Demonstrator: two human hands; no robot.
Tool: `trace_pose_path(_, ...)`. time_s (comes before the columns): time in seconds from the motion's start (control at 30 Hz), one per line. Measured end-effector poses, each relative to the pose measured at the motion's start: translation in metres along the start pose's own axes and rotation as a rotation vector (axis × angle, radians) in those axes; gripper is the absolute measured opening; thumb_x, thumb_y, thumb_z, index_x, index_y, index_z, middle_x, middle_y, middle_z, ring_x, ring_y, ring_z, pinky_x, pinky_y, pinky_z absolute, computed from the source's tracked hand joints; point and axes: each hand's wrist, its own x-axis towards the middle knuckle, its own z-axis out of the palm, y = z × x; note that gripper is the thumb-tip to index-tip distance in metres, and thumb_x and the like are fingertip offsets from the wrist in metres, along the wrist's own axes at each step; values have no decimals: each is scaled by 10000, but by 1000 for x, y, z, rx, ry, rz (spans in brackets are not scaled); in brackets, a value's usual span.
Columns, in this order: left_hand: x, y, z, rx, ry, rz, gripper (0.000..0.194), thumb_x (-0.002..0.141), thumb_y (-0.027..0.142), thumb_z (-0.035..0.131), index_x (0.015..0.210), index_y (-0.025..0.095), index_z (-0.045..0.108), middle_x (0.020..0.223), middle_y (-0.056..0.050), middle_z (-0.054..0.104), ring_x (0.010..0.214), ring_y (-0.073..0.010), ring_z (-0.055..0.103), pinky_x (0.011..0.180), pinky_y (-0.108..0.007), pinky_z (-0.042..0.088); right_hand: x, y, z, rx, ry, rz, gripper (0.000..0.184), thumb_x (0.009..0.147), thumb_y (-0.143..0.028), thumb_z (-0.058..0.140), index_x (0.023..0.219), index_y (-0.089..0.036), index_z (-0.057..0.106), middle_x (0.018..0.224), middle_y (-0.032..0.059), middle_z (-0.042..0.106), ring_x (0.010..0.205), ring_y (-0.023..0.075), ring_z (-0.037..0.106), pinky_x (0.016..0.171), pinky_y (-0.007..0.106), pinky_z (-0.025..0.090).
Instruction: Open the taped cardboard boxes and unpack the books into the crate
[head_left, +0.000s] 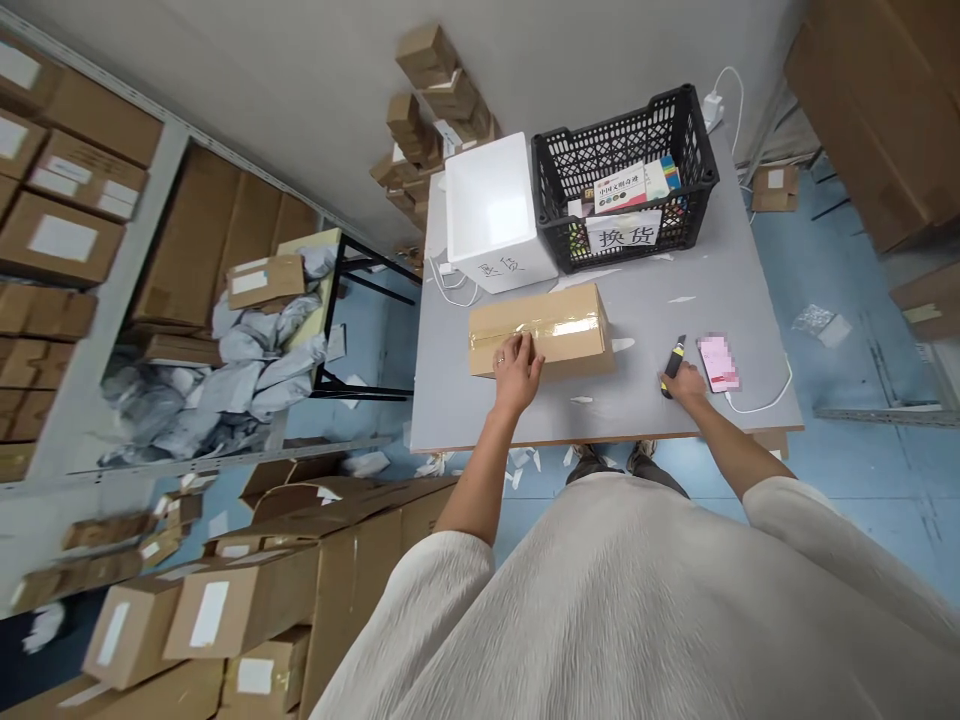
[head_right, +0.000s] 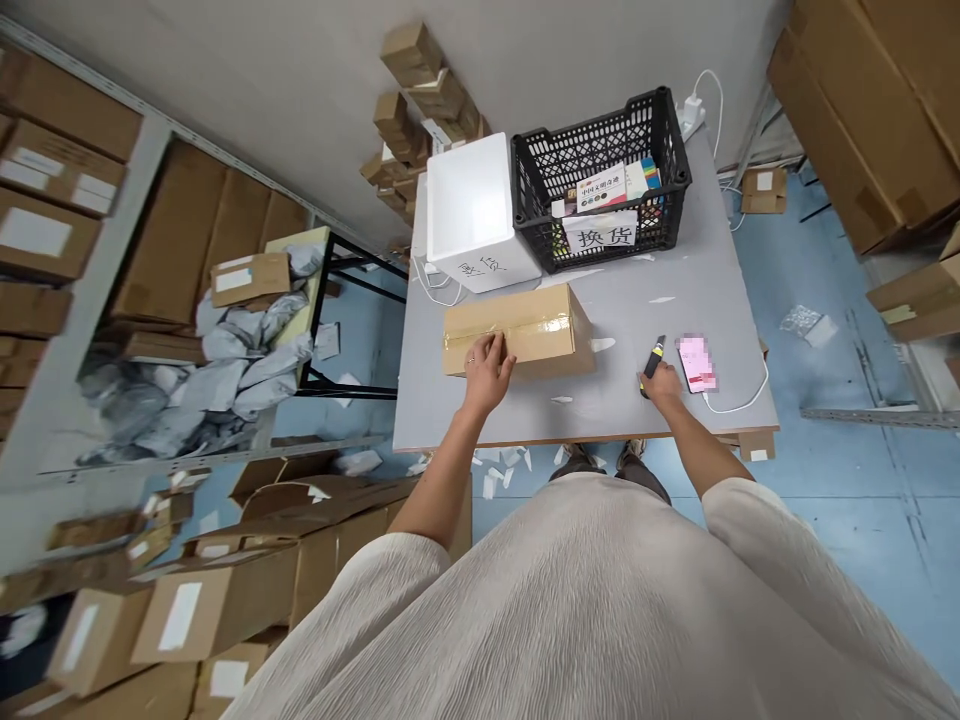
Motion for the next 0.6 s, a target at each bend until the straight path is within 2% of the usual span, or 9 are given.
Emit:
trace_pose_path(0.17, 0, 1, -2, -27, 8, -11, 589, 1090, 530, 536, 1611, 265, 604, 1643, -207, 572, 1594, -379, 474, 1361, -628, 294, 0, -3, -7, 26, 14, -23, 480, 908, -349, 767, 1324, -139, 654, 1305, 268, 744, 1208, 405, 750, 1022, 512, 584)
trace_pose_path(0.33, 2, -4, -6, -78, 7, 27, 529, 1067, 473, 589, 1557, 283, 642, 1632, -197, 586, 1575, -395, 502, 1340, -635, 328, -9, -17, -34, 308, 67, 10, 499, 857, -366, 744, 1305, -215, 586, 1063, 129, 799, 1033, 336, 766, 940, 445, 598)
trace_pose_path(0.4, 3, -7, -8, -98, 12, 53, 489, 1067, 431, 583, 1525, 278, 660, 1614, -196, 598, 1559, -392, 522, 1328, -630, 351, -15, -30, -51, 478, 66, -21, 466, 890, -393, 678, 1313, -231, 571, 1026, 80, 793, 996, 295, 767, 910, 399, 602)
trace_pose_path(0.5, 1, -10, -10, -126, 28, 99, 433, 1065, 360, 560, 1466, 257, 687, 1573, -202, 616, 1518, -387, 553, 1302, -613, 397, -26, -58, -80, 743, 39, -179, 374, 968, -477, 545, 1278, -270, 576, 974, 25, 763, 911, 241, 767, 798, 342, 611)
trace_pose_path(0.6, -3, -14, -13, -149, 44, 139, 388, 1066, 301, 523, 1399, 232, 710, 1517, -208, 636, 1467, -377, 579, 1254, -575, 461, -39, -91, -110, 903, 65, -299, 381, 977, -587, 570, 1212, -288, 571, 920, -11, 714, 753, 190, 735, 672, 300, 594)
